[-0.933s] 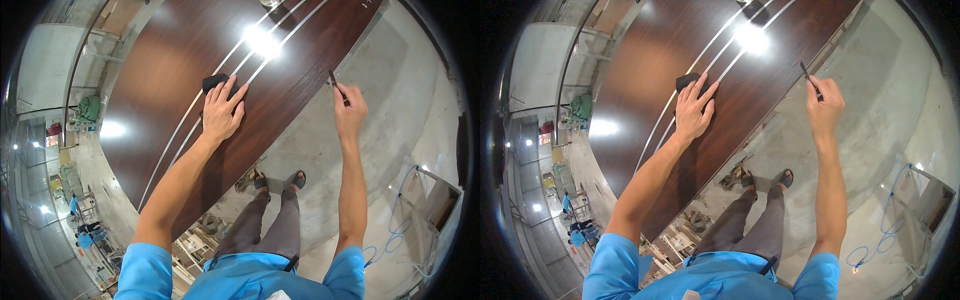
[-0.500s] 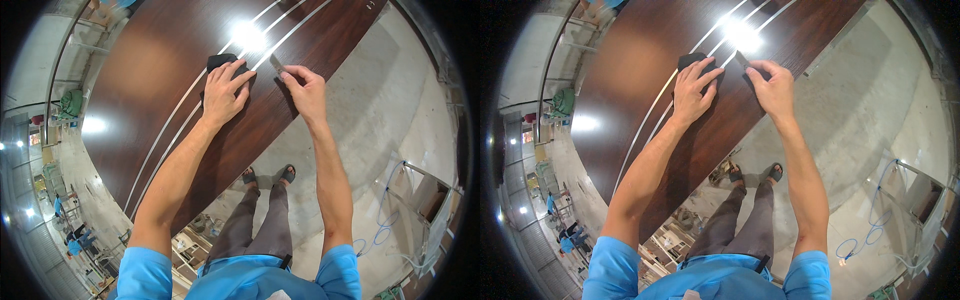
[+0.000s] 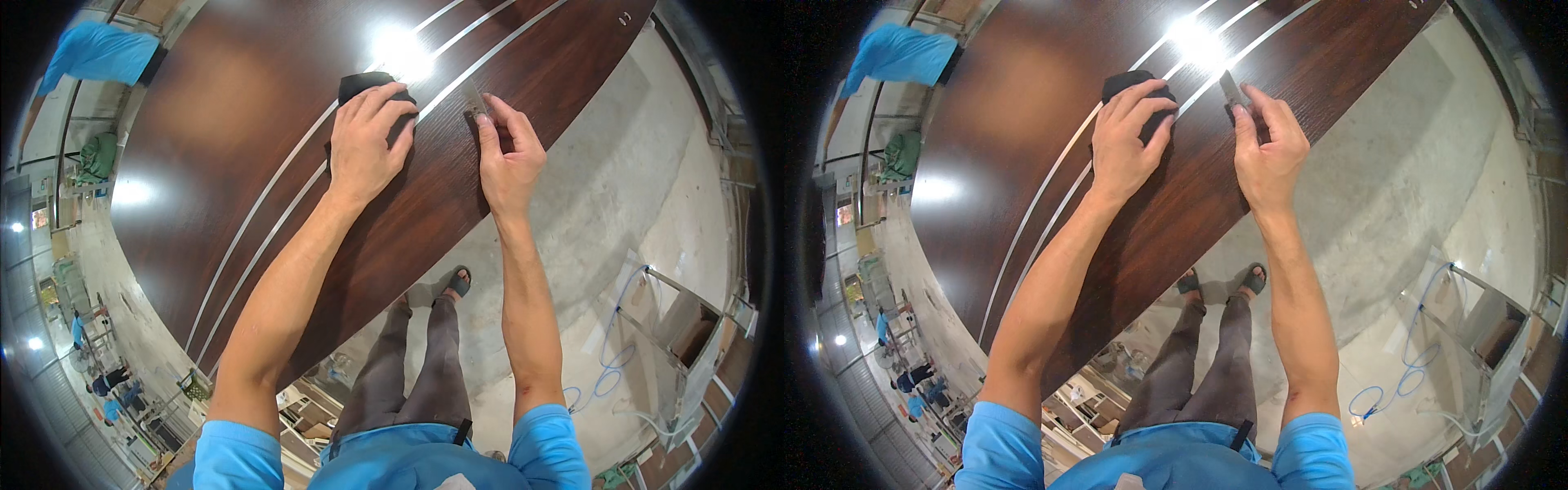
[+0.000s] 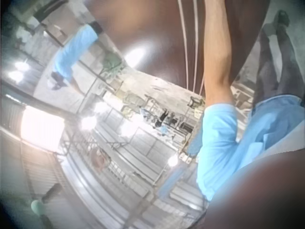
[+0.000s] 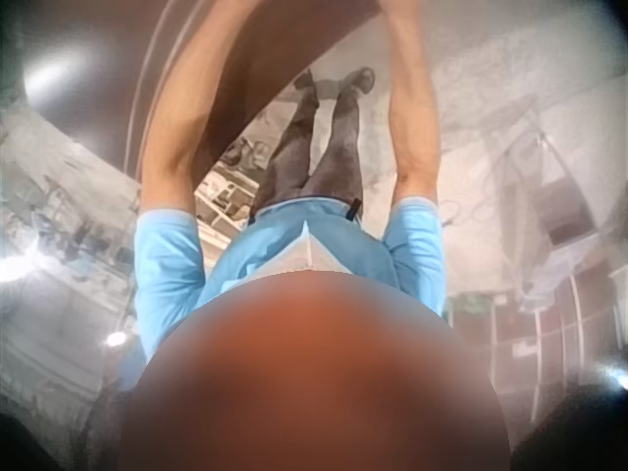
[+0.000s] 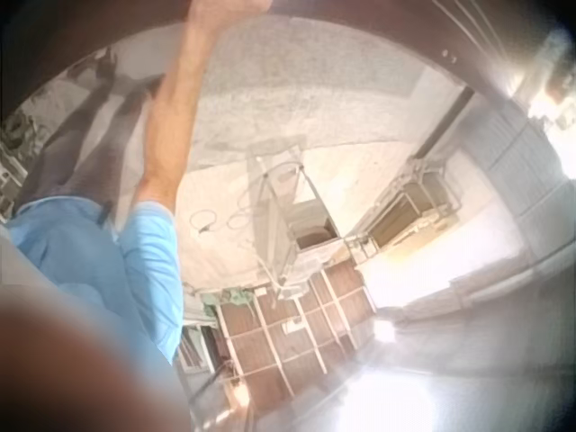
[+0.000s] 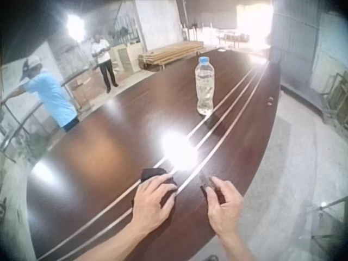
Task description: The person wipes a large dark wooden table with a black cloth while holding a small metal tool in the other hand. They move along the table surface, repeatedly wiping and occasionally scraping along the inlaid silver lines.
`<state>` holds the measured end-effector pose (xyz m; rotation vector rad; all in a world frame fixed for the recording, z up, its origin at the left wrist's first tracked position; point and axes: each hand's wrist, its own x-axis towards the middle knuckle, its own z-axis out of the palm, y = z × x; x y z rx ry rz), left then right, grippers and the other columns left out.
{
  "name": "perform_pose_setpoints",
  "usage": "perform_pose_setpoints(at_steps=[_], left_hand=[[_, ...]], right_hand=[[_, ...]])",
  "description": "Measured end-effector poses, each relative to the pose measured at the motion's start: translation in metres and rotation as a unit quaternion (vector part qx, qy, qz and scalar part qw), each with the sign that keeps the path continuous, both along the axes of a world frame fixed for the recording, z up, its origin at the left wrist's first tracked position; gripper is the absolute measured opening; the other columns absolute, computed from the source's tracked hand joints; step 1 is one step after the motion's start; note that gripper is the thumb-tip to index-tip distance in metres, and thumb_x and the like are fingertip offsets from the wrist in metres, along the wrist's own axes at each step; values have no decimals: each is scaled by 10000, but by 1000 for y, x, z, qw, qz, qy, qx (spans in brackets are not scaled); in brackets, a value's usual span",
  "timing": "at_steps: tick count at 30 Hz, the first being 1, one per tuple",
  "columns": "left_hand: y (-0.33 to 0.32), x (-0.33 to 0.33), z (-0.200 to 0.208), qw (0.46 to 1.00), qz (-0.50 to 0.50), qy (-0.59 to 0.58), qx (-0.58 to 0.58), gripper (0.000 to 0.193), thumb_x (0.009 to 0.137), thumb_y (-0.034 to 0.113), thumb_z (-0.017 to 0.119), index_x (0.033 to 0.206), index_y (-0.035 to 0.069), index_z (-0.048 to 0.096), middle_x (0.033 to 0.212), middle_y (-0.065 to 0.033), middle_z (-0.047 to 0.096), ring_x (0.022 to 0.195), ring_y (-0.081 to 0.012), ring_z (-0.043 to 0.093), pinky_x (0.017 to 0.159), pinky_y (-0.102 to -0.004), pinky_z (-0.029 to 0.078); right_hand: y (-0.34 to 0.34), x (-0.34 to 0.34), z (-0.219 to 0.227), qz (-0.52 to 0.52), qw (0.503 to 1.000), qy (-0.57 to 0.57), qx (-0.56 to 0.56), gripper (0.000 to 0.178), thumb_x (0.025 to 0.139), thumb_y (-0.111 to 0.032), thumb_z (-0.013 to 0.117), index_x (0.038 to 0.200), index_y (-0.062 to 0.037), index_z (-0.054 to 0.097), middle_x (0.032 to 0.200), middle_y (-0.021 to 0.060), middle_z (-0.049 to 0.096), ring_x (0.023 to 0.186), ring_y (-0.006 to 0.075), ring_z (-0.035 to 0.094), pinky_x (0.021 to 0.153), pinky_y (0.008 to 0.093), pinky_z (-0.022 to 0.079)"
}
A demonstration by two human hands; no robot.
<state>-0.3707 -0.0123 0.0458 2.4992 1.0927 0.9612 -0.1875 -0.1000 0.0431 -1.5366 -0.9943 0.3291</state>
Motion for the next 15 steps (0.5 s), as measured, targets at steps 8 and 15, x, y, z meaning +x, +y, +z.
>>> perform_pose_setpoints(at_steps=[8, 15], left_hand=[[13, 2, 3, 954, 132, -249, -105, 95, 961, 100, 728, 1034, 45, 752, 1048, -82, 742, 958, -209, 705, 855, -337, 544], [16, 2, 0, 923, 161, -332, -109, 95, 957, 109, 730, 997, 23, 744, 925, -78, 734, 821, -201, 689, 770, -341, 545]], right_hand=[[-19, -19, 7, 45, 980, -178, -81, 263, 959, -11, 684, 1210, -54, 750, 903, 100, 642, 840, 293, 619, 746, 405, 520], [0, -8, 5, 10, 984, -162, -68, 225, 990, -25, 665, 1198, -25, 751, 979, 126, 726, 874, 279, 693, 803, 371, 541]])
